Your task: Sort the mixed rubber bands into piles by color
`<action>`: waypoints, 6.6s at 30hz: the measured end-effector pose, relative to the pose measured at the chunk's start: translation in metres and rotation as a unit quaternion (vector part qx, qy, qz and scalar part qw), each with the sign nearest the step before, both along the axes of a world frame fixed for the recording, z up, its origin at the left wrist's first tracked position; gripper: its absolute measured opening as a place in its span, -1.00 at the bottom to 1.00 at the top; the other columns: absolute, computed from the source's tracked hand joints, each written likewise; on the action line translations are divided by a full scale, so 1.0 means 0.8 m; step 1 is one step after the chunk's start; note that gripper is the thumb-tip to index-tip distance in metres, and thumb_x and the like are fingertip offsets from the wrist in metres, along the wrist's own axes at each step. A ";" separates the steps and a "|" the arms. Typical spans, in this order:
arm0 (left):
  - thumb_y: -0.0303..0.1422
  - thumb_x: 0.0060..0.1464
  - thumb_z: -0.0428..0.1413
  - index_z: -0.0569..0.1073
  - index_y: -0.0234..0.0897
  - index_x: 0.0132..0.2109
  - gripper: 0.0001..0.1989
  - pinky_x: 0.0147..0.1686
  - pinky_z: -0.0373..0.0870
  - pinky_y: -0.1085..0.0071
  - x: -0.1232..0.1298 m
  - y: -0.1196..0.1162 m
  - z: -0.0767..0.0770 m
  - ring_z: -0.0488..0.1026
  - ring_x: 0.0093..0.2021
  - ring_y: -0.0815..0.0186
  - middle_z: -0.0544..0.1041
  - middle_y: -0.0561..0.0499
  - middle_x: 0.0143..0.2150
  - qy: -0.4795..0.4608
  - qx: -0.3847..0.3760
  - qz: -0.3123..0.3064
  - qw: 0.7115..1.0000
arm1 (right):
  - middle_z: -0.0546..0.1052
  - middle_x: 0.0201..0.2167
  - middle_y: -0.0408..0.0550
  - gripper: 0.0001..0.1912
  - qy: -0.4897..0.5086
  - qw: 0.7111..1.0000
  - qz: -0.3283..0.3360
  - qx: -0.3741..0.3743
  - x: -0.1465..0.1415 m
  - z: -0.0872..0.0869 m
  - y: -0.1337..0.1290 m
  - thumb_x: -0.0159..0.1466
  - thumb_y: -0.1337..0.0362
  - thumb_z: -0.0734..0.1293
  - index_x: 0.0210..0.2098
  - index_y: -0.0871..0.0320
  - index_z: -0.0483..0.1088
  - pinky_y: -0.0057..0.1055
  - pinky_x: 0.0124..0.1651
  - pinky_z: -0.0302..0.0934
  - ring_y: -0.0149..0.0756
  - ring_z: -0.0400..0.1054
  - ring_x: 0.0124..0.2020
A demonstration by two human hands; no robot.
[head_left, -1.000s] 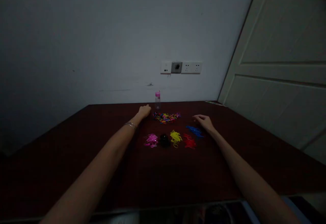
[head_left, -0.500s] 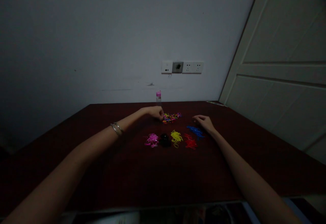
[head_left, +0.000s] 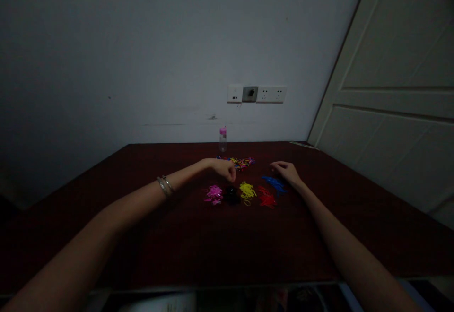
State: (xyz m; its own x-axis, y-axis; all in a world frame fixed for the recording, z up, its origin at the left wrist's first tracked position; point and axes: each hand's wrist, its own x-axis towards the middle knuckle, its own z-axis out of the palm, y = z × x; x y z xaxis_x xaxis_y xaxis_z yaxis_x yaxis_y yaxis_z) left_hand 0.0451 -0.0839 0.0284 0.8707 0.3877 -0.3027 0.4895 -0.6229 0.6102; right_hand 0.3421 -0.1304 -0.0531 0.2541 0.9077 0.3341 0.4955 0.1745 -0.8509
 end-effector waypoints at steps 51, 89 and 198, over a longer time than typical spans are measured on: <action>-0.25 -0.01 -0.09 0.47 -0.38 -0.50 -0.65 -0.50 0.15 0.53 -0.088 0.071 -0.074 0.24 -0.58 0.43 0.27 0.09 -0.69 -0.276 0.151 0.452 0.835 | 0.48 -0.53 -0.11 -0.87 -0.260 0.948 0.178 -0.048 -0.069 0.036 0.046 0.03 0.30 0.25 -0.52 0.20 0.42 -0.50 -0.38 0.14 -0.38 0.32 -0.47; -0.36 -0.17 0.10 0.53 -0.42 -0.35 -0.77 -0.51 0.13 0.54 -0.046 0.057 -0.063 0.23 -0.54 0.46 0.40 0.07 -0.55 -0.199 0.161 0.257 0.932 | 0.53 -0.20 -0.05 -0.68 -0.342 0.937 -0.002 -0.068 0.011 0.004 -0.010 0.17 0.14 0.20 -0.16 0.07 0.44 -0.37 -0.20 0.23 -0.22 0.40 -0.22; 0.03 -0.03 -0.06 0.51 -0.40 -0.44 -0.46 -0.58 0.03 0.52 -0.084 0.067 -0.097 0.11 -0.65 0.47 0.18 0.13 -0.72 -0.344 0.131 0.468 0.804 | 0.50 -0.19 -0.02 -0.76 -0.424 0.899 0.060 -0.086 -0.047 0.027 0.076 0.12 0.26 0.26 -0.24 0.06 0.47 -0.40 -0.16 0.21 -0.22 0.37 -0.16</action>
